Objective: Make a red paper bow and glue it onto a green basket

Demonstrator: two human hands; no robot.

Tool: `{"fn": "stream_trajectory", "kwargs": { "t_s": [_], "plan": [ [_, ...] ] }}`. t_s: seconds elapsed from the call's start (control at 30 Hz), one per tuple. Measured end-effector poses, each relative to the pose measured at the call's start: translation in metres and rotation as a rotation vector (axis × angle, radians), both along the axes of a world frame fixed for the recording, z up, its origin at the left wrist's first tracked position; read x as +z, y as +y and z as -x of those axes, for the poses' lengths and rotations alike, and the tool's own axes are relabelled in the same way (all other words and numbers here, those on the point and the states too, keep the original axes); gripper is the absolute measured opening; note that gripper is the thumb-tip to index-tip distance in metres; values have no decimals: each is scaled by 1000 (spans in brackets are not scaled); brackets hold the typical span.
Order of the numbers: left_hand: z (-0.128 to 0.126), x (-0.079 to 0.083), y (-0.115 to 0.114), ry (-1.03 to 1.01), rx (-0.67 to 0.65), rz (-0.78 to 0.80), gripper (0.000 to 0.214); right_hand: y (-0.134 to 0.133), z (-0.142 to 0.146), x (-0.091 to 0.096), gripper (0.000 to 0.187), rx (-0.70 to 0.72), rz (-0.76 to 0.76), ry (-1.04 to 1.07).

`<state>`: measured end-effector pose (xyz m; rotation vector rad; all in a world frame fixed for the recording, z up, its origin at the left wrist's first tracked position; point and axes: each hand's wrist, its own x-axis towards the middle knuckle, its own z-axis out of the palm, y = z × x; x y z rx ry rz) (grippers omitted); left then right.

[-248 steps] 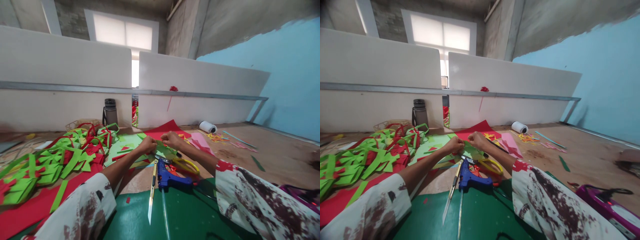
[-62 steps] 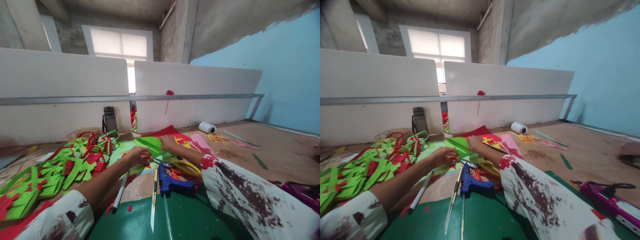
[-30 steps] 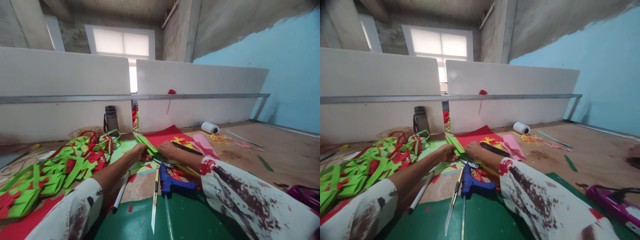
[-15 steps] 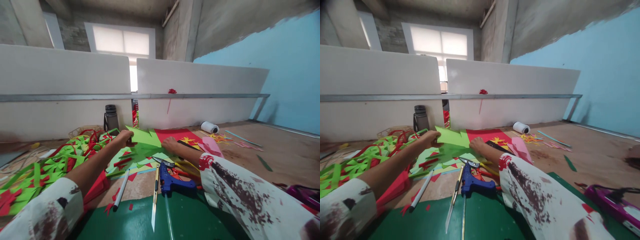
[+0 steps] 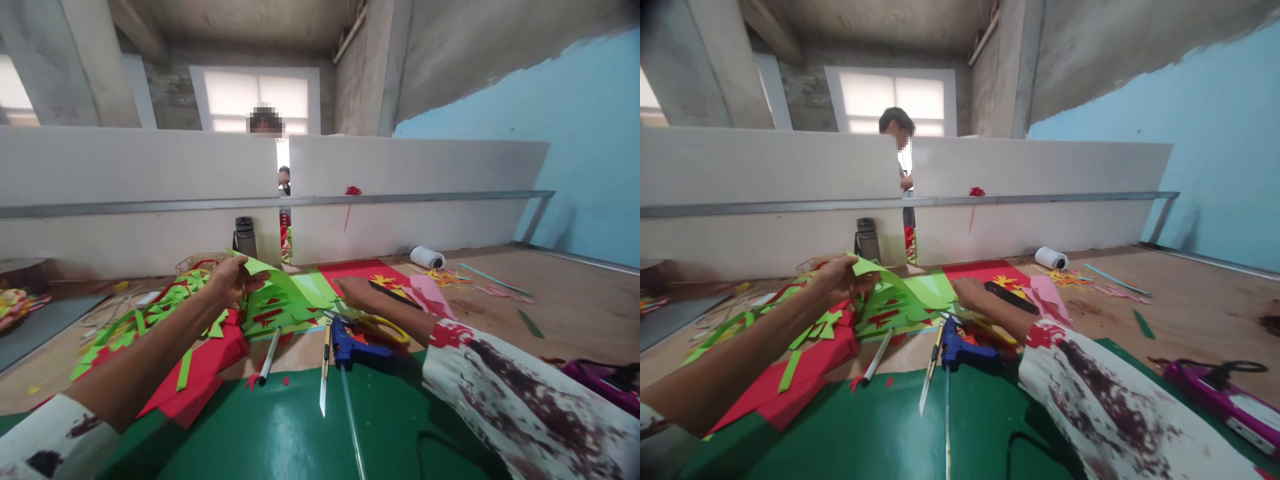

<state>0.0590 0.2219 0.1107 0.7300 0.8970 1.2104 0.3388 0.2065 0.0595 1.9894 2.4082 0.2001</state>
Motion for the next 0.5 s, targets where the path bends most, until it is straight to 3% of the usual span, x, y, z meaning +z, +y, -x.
{"fn": "stream_trajectory", "kwargs": {
  "t_s": [0.1, 0.2, 0.3, 0.4, 0.5],
  "plan": [
    [4, -11, -38, 46, -69, 24, 28, -32, 22, 8, 36, 116, -78, 120],
    [7, -27, -81, 82, -139, 13, 25, -75, 49, 9, 61, 234, -166, 243],
    [10, -46, -122, 131, -244, 15, 32, -116, 76, 6, 65, 316, -253, 350],
    [12, -63, -153, 215, -310, -17, 33, -146, 98, 0, 50, 405, -324, 424],
    [13, -75, -173, 331, -357, -104, 40, -162, 112, -7, 23, 497, -353, 498]
  ]
}}
